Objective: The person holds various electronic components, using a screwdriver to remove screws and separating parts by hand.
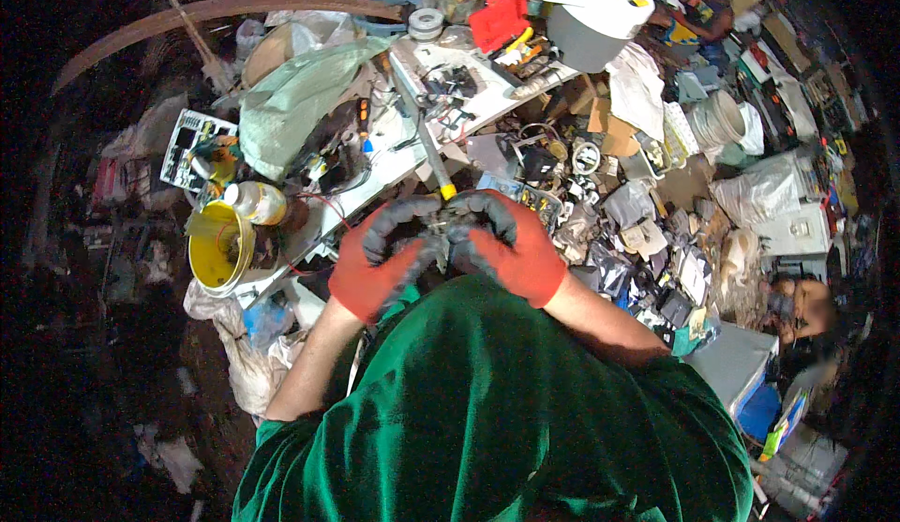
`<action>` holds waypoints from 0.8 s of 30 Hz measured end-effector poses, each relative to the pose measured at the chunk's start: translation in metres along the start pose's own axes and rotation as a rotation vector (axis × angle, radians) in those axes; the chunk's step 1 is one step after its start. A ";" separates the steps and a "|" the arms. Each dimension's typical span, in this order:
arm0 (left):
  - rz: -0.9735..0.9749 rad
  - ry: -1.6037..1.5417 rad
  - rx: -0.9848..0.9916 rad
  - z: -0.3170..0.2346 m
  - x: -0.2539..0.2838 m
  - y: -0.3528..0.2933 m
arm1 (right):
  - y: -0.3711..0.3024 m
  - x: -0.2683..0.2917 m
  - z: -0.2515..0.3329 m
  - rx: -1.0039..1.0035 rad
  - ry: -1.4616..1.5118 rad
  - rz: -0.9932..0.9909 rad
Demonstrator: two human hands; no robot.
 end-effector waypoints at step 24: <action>-0.203 -0.225 0.028 0.045 0.019 -0.005 | 0.002 -0.044 -0.040 -0.574 0.947 0.171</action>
Point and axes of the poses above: each hand's wrist, its own y-axis towards the middle knuckle, its own x-axis out of the back of the hand, z = x × y, the point moved 8 cm from there along y, towards the middle knuckle, and after that the axes turned 1 degree about z, right-handed, at the moved point
